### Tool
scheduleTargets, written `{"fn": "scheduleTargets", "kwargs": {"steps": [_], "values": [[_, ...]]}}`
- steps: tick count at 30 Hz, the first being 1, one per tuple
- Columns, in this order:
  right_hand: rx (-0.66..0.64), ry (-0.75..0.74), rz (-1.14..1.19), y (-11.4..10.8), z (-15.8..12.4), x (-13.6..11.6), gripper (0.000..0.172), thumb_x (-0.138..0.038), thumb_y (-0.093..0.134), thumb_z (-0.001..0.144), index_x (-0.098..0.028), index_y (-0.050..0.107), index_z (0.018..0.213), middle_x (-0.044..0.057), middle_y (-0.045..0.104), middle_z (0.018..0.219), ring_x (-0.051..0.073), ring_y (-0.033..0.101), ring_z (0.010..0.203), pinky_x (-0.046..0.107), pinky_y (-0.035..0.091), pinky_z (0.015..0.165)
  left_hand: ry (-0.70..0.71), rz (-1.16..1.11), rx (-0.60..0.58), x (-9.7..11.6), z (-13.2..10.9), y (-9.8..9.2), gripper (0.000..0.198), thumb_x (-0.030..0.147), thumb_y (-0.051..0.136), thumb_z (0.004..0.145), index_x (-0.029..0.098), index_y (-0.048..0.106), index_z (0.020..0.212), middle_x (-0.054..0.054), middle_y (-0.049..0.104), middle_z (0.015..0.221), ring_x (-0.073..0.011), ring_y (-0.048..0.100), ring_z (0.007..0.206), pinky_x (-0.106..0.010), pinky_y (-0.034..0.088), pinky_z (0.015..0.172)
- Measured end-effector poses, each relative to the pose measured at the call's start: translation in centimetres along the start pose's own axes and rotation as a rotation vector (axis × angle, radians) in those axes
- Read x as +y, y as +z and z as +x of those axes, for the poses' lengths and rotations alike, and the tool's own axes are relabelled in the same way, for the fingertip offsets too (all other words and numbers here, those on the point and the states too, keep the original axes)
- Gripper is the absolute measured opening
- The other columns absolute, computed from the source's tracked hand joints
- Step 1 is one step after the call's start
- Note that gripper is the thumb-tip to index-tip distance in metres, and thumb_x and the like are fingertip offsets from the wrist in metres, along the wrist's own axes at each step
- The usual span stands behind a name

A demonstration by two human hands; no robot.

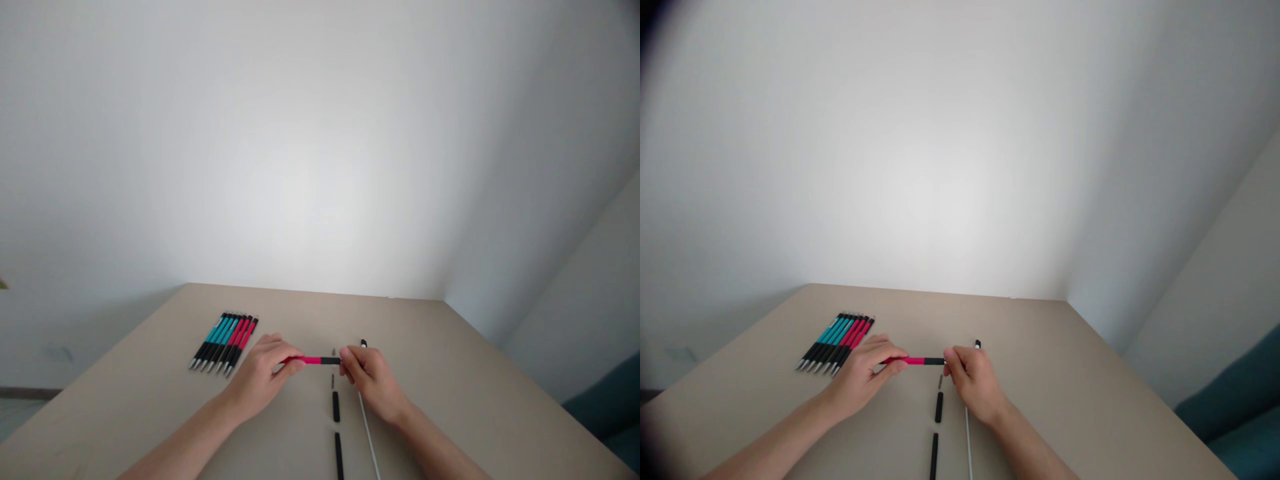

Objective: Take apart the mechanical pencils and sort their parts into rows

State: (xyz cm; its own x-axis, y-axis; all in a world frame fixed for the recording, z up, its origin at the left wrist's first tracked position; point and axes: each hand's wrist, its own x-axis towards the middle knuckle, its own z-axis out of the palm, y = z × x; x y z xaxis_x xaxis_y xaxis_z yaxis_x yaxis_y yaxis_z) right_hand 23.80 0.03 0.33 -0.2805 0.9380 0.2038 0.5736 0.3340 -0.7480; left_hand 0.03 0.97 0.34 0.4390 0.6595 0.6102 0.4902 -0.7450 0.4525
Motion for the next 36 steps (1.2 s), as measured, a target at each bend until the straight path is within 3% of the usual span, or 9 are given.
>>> {"fn": "scheduleTargets", "kwargs": {"steps": [5,11,16,22,32,36], "values": [[0.071,-0.071,-0.037,-0.1,0.1,0.0,0.043,-0.049,0.041,0.092,-0.016,0.056,0.068,-0.002,0.046,0.057,0.012,0.041,0.055,0.024,0.029,0.052,-0.022,-0.002,-0.014,0.1,0.1,-0.1,0.021,0.027,0.054,0.092,0.017,0.068,0.08,-0.002,0.064,0.063,-0.0161,0.055,0.067,-0.026,0.043,0.065],[0.039,-0.026,0.0,-0.1,0.2,0.2,0.053,-0.05,0.03,0.096,-0.016,0.058,0.066,-0.002,0.045,0.054,0.012,0.041,0.052,0.024,0.03,0.051,-0.013,-0.002,-0.001,0.2,0.0,0.0,0.02,0.027,0.055,0.091,0.017,0.069,0.082,-0.002,0.064,0.063,-0.0163,0.055,0.067,-0.026,0.044,0.064],[0.094,-0.078,-0.026,-0.1,0.2,0.3,0.045,-0.05,0.038,0.094,-0.017,0.056,0.069,-0.002,0.047,0.057,0.012,0.042,0.055,0.024,0.03,0.052,-0.022,-0.002,0.007,0.1,0.2,0.0,0.019,0.026,0.055,0.091,0.017,0.069,0.081,-0.002,0.064,0.063,-0.0159,0.056,0.067,-0.025,0.043,0.064],[0.022,-0.046,-0.028,-0.1,0.2,0.3,0.052,-0.049,0.03,0.096,-0.016,0.061,0.069,-0.002,0.049,0.056,0.012,0.045,0.054,0.024,0.032,0.053,-0.016,-0.005,0.006,0.1,0.2,0.0,0.018,0.025,0.056,0.09,0.018,0.069,0.079,-0.001,0.063,0.062,-0.0154,0.056,0.066,-0.024,0.043,0.063],[0.192,-0.046,0.006,-0.3,0.6,1.3,0.036,-0.043,0.043,0.093,-0.017,0.064,0.078,0.002,0.062,0.068,0.015,0.053,0.062,0.025,0.038,0.057,-0.064,-0.007,0.02,-0.2,0.2,0.1,0.019,0.026,0.054,0.092,0.018,0.068,0.081,0.0,0.064,0.062,-0.0156,0.057,0.066,-0.026,0.045,0.066],[0.221,-0.053,-0.095,-0.6,1.0,2.0,0.024,-0.032,0.048,0.09,-0.018,0.068,0.087,0.005,0.067,0.078,0.017,0.058,0.068,0.028,0.042,0.064,-0.072,-0.005,0.028,-0.3,0.2,0.2,0.019,0.025,0.055,0.091,0.018,0.068,0.08,0.0,0.065,0.061,-0.0158,0.057,0.066,-0.025,0.045,0.066]]}}
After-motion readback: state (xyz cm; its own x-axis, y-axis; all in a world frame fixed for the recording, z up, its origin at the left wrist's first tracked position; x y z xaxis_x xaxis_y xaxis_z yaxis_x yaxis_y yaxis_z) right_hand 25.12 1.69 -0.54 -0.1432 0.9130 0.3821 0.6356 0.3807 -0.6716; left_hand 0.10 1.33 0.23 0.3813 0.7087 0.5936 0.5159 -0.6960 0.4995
